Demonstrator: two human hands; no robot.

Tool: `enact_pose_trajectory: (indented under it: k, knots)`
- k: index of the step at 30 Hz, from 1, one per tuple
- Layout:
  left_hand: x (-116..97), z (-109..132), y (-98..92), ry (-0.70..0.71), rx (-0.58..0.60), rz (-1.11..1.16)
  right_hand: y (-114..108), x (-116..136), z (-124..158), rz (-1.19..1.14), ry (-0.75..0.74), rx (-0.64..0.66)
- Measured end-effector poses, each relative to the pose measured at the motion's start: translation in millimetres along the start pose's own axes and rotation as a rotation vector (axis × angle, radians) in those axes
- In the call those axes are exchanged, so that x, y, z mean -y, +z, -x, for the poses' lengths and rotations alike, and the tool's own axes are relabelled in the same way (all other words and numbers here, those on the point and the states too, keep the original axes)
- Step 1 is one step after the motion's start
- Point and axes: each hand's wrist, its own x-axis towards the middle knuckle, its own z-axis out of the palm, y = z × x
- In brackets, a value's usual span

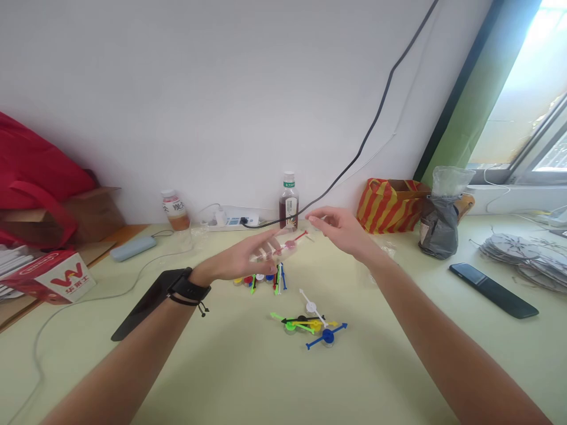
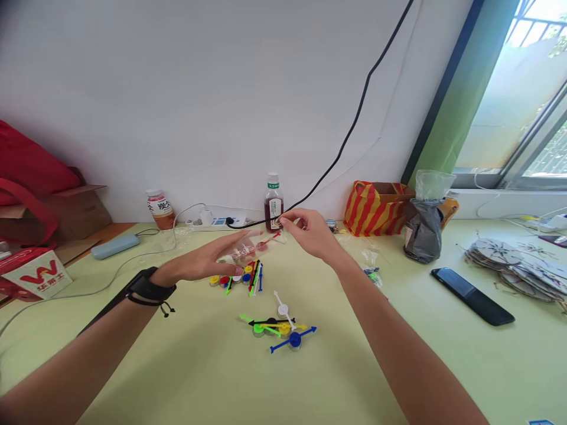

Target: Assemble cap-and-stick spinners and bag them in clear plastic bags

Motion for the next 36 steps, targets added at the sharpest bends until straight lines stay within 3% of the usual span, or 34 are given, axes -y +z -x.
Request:
enact_pose_trajectory:
  k: [5, 7, 9, 11, 13, 17, 22, 27, 29, 32, 34, 36]
  knots:
    - [1, 1, -0.2, -0.053, 0.001, 0.004, -13, -4, -1, 0.011, 0.068, 0.123]
    - [1, 2, -0.4, -0.056, 0.005, 0.014, -16, -12, -2, 0.081, 0.119, 0.318]
    - [1, 2, -0.5, -0.063, -0.001, 0.009, -13, -23, -1, 0.183, 0.146, 0.592]
    - [2, 2, -0.6, -0.079, -0.006, -0.003, -5, -32, 0, 0.265, 0.148, 0.837]
    - [4, 2, -0.6, -0.095, -0.003, -0.02, 10, -39, 3, 0.297, 0.147, 0.981]
    - [11, 2, -0.7, -0.097, 0.01, -0.059, 43, -45, 10, 0.311, 0.133, 1.067]
    - [13, 3, -2.3, -0.077, 0.001, -0.09, 52, -48, 10, 0.181, 0.216, 1.058]
    - [12, 3, -4.1, -0.115, 0.037, -0.11, 10, -49, -2, -0.185, 0.253, 0.983]
    - [13, 3, -4.3, -0.122, 0.041, -0.103, -15, -52, -7, -0.296, 0.252, 0.844]
    - [15, 3, -3.9, -0.118, 0.043, -0.069, -48, -60, -12, -0.443, 0.272, 0.496]
    - [15, 3, -3.3, -0.106, 0.046, -0.044, -62, -64, -14, -0.517, 0.271, 0.297]
    - [12, 2, -2.4, -0.096, 0.048, -0.018, -68, -64, -15, -0.555, 0.252, 0.202]
